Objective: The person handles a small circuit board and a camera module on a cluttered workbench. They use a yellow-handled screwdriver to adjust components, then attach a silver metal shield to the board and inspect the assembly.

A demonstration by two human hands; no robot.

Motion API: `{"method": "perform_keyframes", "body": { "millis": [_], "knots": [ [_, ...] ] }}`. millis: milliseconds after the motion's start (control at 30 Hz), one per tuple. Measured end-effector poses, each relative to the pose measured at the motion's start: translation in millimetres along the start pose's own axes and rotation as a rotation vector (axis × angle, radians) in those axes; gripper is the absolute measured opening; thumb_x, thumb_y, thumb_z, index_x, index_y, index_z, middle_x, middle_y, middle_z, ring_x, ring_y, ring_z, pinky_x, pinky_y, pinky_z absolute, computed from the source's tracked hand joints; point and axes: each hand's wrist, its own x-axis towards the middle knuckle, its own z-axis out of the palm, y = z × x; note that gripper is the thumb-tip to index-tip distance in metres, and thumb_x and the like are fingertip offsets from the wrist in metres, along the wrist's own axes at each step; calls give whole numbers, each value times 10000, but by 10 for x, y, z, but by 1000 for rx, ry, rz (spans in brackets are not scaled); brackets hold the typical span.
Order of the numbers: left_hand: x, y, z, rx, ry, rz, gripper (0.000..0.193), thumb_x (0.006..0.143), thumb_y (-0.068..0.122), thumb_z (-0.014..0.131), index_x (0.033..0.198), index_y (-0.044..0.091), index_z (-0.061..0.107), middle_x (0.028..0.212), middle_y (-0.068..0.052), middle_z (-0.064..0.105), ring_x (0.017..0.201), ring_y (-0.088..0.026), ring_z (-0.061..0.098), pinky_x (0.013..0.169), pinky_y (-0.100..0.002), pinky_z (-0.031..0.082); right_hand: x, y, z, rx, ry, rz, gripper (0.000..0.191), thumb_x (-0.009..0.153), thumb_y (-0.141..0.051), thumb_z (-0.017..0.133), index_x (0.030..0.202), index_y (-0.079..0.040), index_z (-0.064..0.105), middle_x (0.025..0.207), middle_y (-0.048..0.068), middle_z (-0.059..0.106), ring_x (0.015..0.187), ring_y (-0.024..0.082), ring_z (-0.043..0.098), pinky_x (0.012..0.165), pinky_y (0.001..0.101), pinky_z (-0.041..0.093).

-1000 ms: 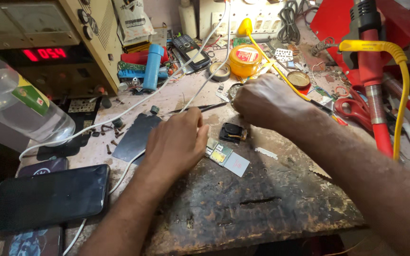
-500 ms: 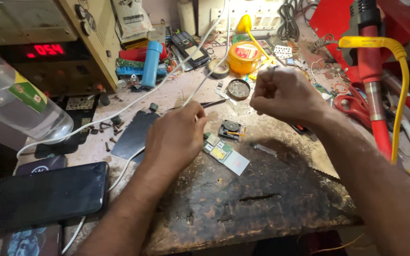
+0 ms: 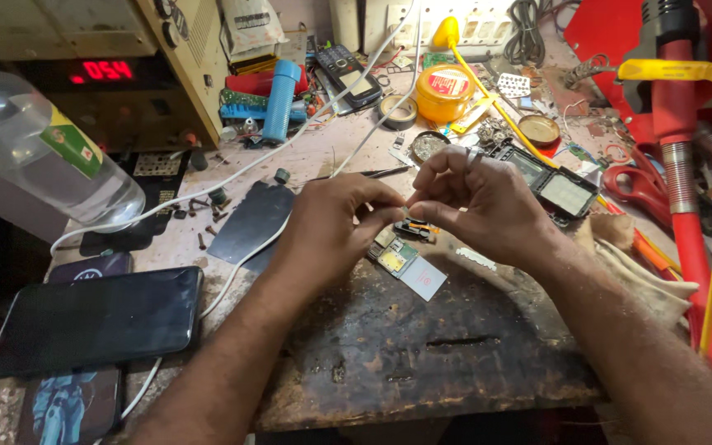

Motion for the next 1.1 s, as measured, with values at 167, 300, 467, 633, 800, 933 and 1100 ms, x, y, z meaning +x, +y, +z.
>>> {"method": "perform_keyframes", "body": {
  "millis": [167,300,467,633,800,933,1100],
  "knots": [
    [6,25,7,-82,-59,-62,239,839,153,784,1070,104,753,905,-56,781,759,-164,754,708,-315,583,-12,-50,7,-158,21,6,286,864,-146,801,1078,-65,629,953,19,810,870,58,765,779,242,632],
    [7,32,-2,-71,-68,-42,151,856,155,760,996,105,789,896,-58,794,767,-152,760,717,-311,586,-19,-12,32,-131,6,-31,299,861,-148,809,1078,-56,625,954,25,804,882,65,765,785,249,632],
    [26,53,-13,-91,-63,-159,125,906,157,723,982,64,761,835,-70,785,723,-141,730,686,-314,558,-33,49,33,42,-49,-112,290,871,-115,787,1105,-49,629,988,34,789,923,64,757,825,248,635],
    [56,54,-67,-156,-34,-281,136,924,184,710,989,74,757,802,-35,776,695,-114,705,662,-300,554,-10,26,-44,-137,58,-5,240,851,-177,806,1045,-58,731,895,22,800,798,50,736,735,234,620],
    [51,16,-50,-198,-27,-284,155,919,204,720,972,61,748,796,-20,769,675,-107,704,643,-288,556,-24,-27,21,-199,67,25,237,819,-246,830,1005,-100,812,821,1,806,681,53,700,632,238,584],
    [37,-12,-36,-121,-21,-174,138,913,185,733,959,57,747,802,-54,770,707,-137,713,673,-305,557,-35,-85,71,-231,62,-105,183,883,-244,789,1002,-107,807,821,1,804,694,40,709,634,242,577],
    [23,-20,-103,70,31,-11,132,914,184,735,963,62,741,854,-106,755,746,-220,721,666,-357,537,-147,-235,107,-409,103,102,318,823,-423,757,993,-155,786,840,20,806,656,141,740,598,346,604]
  ]
}}
